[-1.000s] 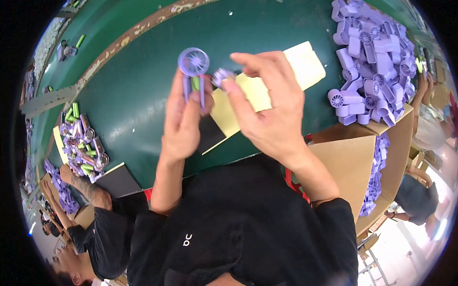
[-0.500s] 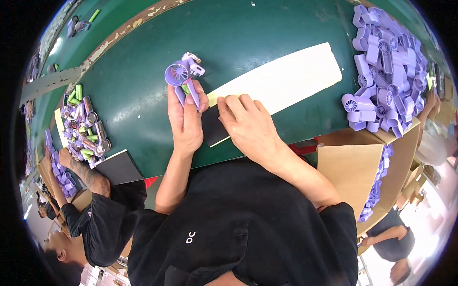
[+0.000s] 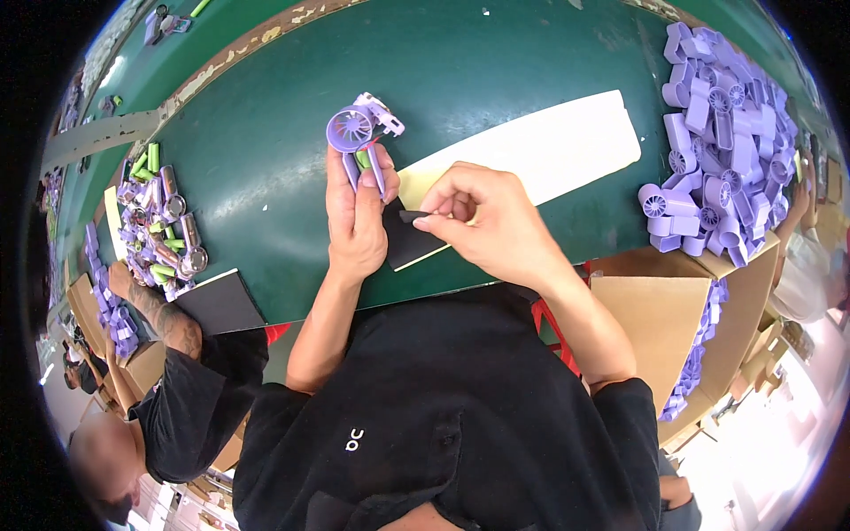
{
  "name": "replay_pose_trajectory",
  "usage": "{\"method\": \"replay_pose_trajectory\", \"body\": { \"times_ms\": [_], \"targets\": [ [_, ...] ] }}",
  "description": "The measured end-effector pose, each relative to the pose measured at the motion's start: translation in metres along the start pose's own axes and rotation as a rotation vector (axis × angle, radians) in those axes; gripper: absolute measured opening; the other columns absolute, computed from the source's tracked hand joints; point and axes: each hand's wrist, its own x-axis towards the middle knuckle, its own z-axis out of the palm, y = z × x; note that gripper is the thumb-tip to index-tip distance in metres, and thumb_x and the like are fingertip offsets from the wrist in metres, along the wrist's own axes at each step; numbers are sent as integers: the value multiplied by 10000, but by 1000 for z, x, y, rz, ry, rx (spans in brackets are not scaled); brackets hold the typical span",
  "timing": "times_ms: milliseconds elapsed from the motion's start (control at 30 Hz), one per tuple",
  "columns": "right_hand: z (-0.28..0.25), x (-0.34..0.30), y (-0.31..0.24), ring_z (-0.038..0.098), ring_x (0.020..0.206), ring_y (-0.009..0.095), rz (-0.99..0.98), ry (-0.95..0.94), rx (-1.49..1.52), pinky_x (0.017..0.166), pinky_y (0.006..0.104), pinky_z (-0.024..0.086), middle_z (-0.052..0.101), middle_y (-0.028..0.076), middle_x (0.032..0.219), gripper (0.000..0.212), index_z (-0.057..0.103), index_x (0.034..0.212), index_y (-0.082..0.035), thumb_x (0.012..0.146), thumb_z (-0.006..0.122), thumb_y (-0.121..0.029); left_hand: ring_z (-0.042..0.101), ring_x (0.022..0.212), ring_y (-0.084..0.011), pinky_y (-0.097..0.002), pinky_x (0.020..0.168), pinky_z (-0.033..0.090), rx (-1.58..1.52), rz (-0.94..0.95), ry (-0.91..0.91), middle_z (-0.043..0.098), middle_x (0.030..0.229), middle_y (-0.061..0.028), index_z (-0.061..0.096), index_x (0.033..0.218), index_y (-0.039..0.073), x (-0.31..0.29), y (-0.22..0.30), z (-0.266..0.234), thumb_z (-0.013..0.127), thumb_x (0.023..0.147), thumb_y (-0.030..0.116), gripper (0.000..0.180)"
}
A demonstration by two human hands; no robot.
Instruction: The person assembles handheld electric fans by placing batteries into plastic housings, sticking adhesive strips over the wiring, attaching the fan mechanisms, and snapping the housing covers closed by hand.
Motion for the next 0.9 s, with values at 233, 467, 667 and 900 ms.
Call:
{"method": "replay_pose_trajectory", "body": {
  "times_ms": [233,467,667,900],
  "targets": [
    [-26,-6,-61,523,687,52,-69,11,-14,612,221,423,625,-8,801,114,694,869,3,853,806,17,479,882,-107,-260,809,459,115,-56,-33,562,1295,-91,-50,1692,44,1,28,20,354,1049,-34,764],
    [-32,12,-78,625,627,164,70,-48,-118,601,332,490,659,96,679,114,696,856,45,835,743,-57,374,1494,-251,-378,1182,380,191,27,-172,229,1704,-184,-59,1685,18,2,38,35,344,982,-66,815],
    [-42,21,-79,418,569,23,104,-110,-205,505,252,308,491,-50,607,95,667,872,38,891,745,-15,454,1360,-170,-291,1048,453,174,-23,-151,285,1675,-105,-44,1693,35,2,35,35,355,1030,-48,778],
    [-47,25,-79,403,532,30,124,-102,-173,489,282,292,468,-50,554,104,670,843,34,874,748,-28,495,1296,-166,-273,1020,450,418,83,-214,316,1651,-117,-39,1691,24,7,35,30,302,993,-88,785]
  ]
}}
